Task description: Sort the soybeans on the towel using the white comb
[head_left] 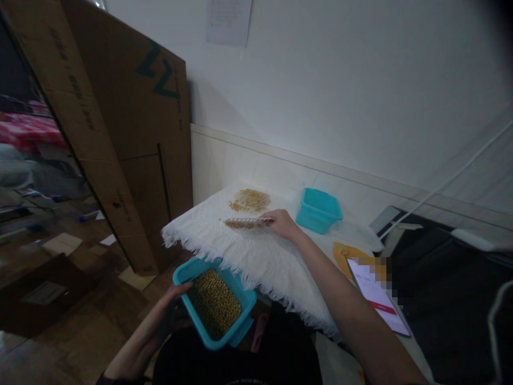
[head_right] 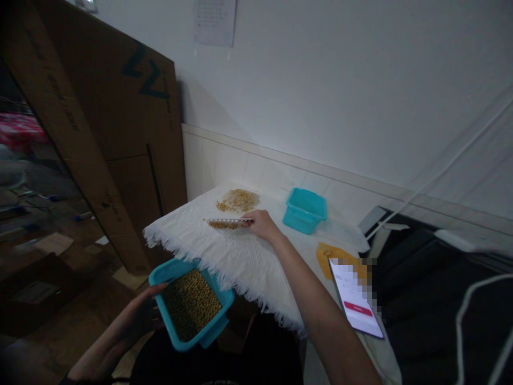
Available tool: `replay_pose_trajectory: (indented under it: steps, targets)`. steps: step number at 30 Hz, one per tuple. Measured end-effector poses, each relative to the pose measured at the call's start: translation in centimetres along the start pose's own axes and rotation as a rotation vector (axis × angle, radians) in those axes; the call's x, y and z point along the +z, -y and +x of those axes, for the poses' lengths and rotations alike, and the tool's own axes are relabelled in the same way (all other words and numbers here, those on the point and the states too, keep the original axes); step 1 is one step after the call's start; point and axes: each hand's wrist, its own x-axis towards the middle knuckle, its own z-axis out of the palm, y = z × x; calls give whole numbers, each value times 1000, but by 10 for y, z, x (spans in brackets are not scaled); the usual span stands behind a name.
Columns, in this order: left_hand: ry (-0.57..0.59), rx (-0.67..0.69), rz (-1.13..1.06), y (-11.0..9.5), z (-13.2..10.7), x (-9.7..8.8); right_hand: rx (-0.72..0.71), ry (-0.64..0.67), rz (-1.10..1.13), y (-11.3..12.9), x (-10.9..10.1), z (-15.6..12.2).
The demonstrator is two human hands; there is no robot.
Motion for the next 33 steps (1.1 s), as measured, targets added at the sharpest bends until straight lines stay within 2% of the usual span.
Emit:
replay_pose_trajectory:
  steps: [2, 4, 9, 17, 20, 23, 29, 33]
  targets:
    - [-73, 11, -8, 0, -2, 5, -2, 0, 5, 0, 0, -5]
    - [-99, 4, -8, 0, -4, 10, -3, -3, 22, 0, -1, -10]
    - [-103, 8, -16, 0, -5, 15, -12, -1, 77, 1, -4, -24]
    - [-43, -15, -18, 1, -2, 10, -9, 1, 120, 2, -8, -41]
    - [-34, -22, -30, 1, -2, 9, 12, -23, 120, 2, -11, -32]
    - [-56, -7, -32, 2, -1, 8, 23, -52, 95, 7, -10, -12]
    - [-109, 9, -35, 3, 2, 1, 15, -73, 33, 26, 12, 35]
    - [-103, 2, -39, 2, 1, 0, -1, -41, 43, 25, 21, 39]
